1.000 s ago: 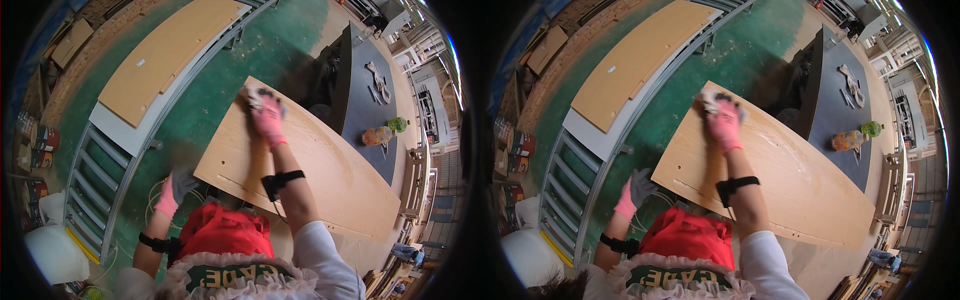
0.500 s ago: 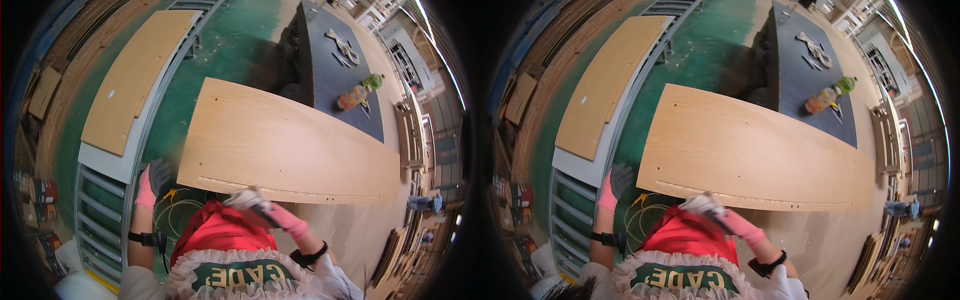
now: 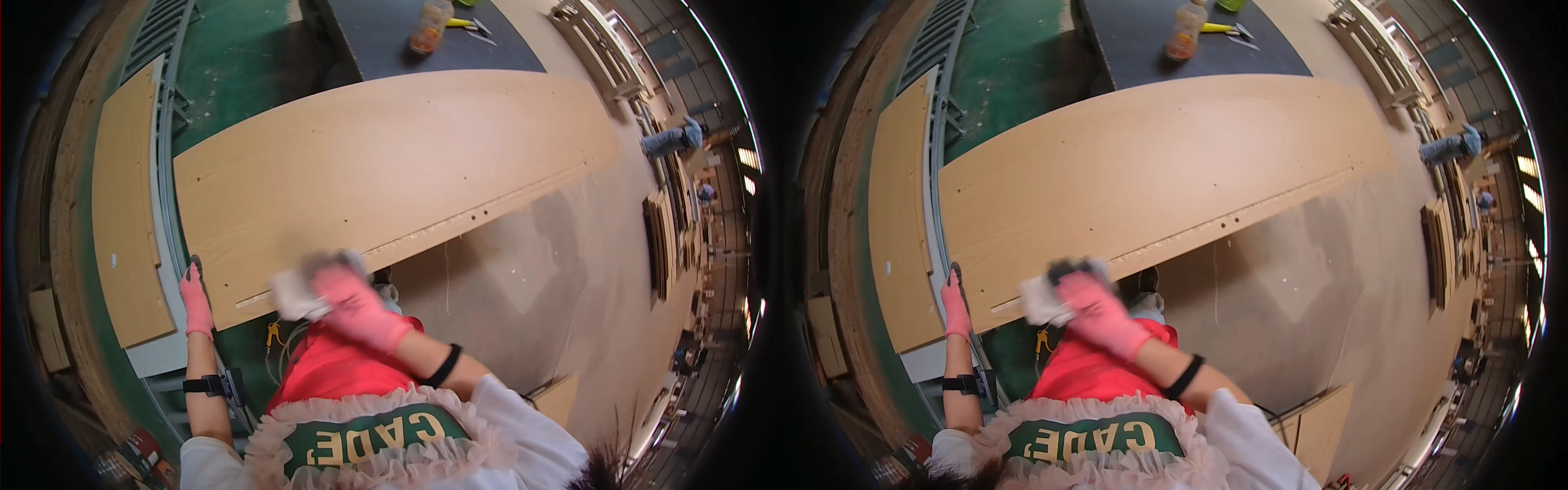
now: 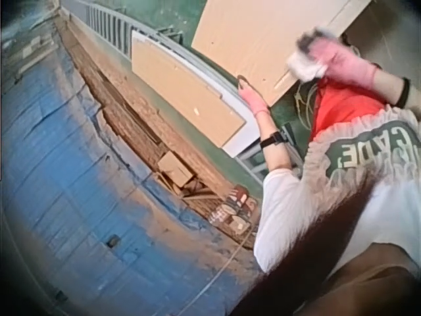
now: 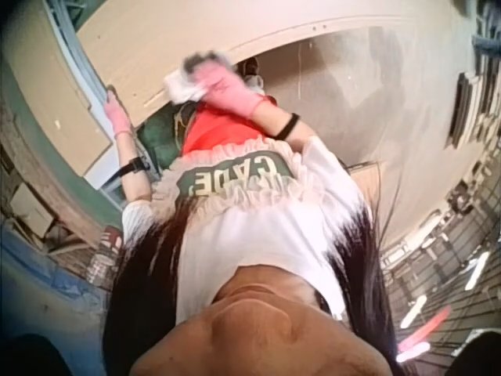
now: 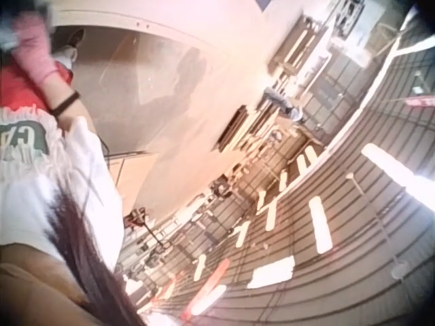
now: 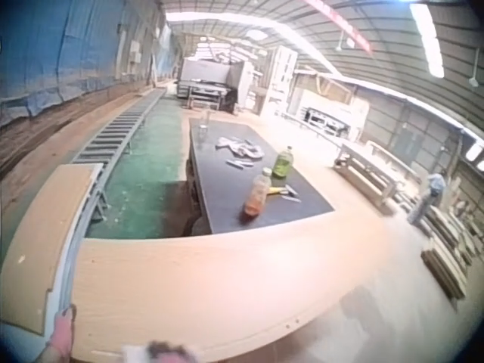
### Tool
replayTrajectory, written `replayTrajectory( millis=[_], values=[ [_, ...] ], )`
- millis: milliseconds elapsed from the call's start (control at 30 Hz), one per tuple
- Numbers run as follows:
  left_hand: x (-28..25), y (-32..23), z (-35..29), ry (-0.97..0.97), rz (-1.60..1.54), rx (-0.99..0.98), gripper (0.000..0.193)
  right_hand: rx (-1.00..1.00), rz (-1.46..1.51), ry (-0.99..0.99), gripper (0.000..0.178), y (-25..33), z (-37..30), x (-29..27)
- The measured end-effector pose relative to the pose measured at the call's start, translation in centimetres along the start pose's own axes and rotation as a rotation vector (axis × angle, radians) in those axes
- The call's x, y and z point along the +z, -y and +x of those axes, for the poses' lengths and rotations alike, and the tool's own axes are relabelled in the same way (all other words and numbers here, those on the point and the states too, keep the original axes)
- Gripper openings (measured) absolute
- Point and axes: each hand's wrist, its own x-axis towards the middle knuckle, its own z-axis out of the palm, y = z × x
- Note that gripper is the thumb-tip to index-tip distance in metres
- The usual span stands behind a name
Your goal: The recorder picks up wooden panels from a stack, carries them to a workbench, and wipes them down with a cloth and cleaning solution.
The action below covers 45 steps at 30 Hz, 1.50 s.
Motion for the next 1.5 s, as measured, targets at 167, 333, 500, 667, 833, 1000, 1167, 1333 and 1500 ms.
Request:
replayTrajectory(
  millis=[167, 333, 500, 667, 833, 1000, 1167, 1333, 1500],
  values=[
    [-0.7, 0.6, -0.1, -0.023, -0.098, -0.082, 0.04, 0.516, -0.966, -0.275, 0.051, -10.7, -3.7, -18.0],
    [0.5, 0.8, 0.4, -0.029, -0.178, -0.067, 0.041, 0.881, -1.128, -0.409, 0.056, -21.4, -5.0, -31.1],
    [0.3, 0.2, -0.1, -0.093, 0.061, 0.054, 0.041, 0.976, -1.139, -0.444, 0.056, -23.1, 1.8, -27.4],
    [0.0, -0.1, -1.0, -0.129, 0.016, -0.008, 0.043, 0.977, -0.992, -0.475, 0.056, -21.6, 15.7, -18.5],
    [-4.1, 2.6, -9.3, -0.061, 0.696, 0.263, 0.044, 0.554, -0.768, -0.117, 0.037, -9.9, 29.0, -3.4],
    [-7.4, 2.4, -15.4, -0.155, -0.43, -0.2, 0.041, -0.191, -0.285, -0.059, 0.018, -0.4, 33.1, 16.1],
    [-14.1, 8.2, -20.6, -0.583, -0.08, -0.257, 0.042, 0.219, 0.678, 1.185, 0.058, 11.3, 22.0, 21.5],
    [-15.1, 3.6, -16.4, -0.659, -0.385, -0.038, 0.05, 0.517, 1.181, 1.1, 0.059, 9.3, 17.5, 8.2],
    [-2.5, -9.5, -14.8, -0.312, -0.013, 0.183, 0.038, 0.911, 0.657, 0.702, 0.055, 4.2, 15.6, -10.2]
  ],
)
